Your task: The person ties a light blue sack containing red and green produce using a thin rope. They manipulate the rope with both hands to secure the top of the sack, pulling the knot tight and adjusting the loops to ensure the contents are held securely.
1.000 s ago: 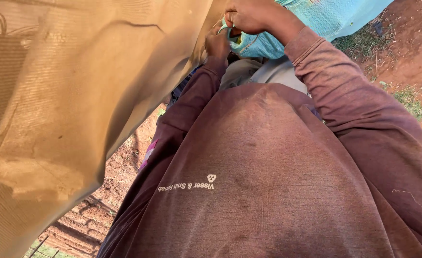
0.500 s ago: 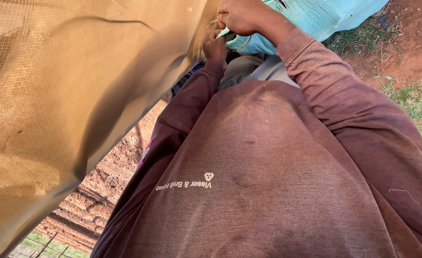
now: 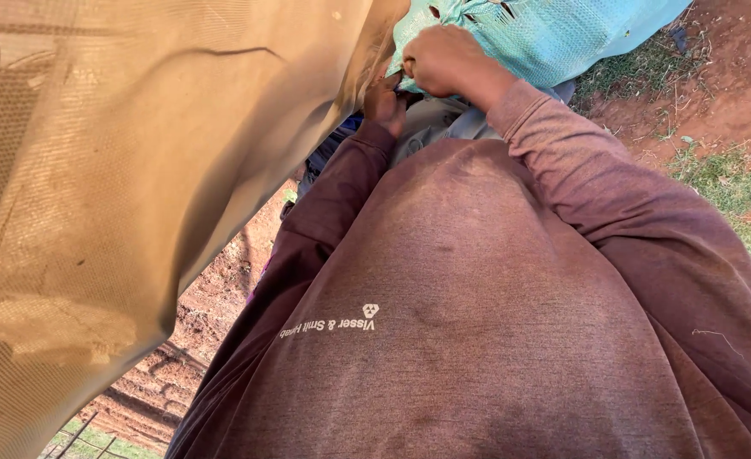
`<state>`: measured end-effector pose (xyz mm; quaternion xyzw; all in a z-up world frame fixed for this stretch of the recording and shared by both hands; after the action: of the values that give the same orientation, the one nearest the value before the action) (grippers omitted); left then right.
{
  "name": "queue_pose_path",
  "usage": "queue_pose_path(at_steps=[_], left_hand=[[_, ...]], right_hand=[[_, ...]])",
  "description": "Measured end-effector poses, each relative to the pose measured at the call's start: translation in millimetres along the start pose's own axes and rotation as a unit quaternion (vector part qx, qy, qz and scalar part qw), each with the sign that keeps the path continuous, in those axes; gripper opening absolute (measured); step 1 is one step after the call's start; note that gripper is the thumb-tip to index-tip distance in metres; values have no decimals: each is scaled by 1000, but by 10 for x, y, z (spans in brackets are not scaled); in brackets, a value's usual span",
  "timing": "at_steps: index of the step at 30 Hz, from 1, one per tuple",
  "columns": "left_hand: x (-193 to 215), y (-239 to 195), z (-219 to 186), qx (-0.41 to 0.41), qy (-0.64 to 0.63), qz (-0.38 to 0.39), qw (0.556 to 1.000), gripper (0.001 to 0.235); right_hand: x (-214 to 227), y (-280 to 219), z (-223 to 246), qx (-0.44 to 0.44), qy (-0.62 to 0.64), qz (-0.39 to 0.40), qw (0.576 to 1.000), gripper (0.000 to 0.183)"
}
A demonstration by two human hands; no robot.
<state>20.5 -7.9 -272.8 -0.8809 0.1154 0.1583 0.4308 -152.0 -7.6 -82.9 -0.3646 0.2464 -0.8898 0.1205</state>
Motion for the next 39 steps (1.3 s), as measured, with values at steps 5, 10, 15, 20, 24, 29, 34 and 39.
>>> queue_pose_path(at_steps=[5,10,15,20,24,29,34,39], left_hand=[[-234,-232,-190,27,7,31,999,15],[-250,-128,-256,32,101,25,994,28],[-26,-151,-171,44,54,-35,997,72],[107,-12,-91,1,39,-31,999,45],[212,154,24,-12,27,-55,998,56],[-35,-93,-40,50,45,-19,998,40],[-58,-47,77,82,-111,8,990,36],[30,-69,-45,21,-23,3,1000,47]], right_hand=[[116,-345,26,102,-56,-208,971,32],[-9,-502,107,134,-156,-207,957,41],[-144,-241,40,152,-176,-178,956,29],[-229,-21,21,179,-157,-164,957,25],[-182,83,-37,177,-126,-158,963,20],[-80,82,-60,154,-65,-133,977,13],[-60,80,-39,150,-87,-119,978,26],[-42,34,37,172,-91,-143,970,29]])
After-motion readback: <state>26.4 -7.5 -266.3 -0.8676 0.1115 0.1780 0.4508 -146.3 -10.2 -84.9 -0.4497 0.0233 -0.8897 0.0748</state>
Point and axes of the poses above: each hand's wrist, its own y-axis towards the middle knuckle, its own x-axis out of the back of the hand, z = x × y, the point moved 10 cm from there along y, towards the middle knuckle, and after that the axes turned 4 degrees about -z, right-handed, at the moved point
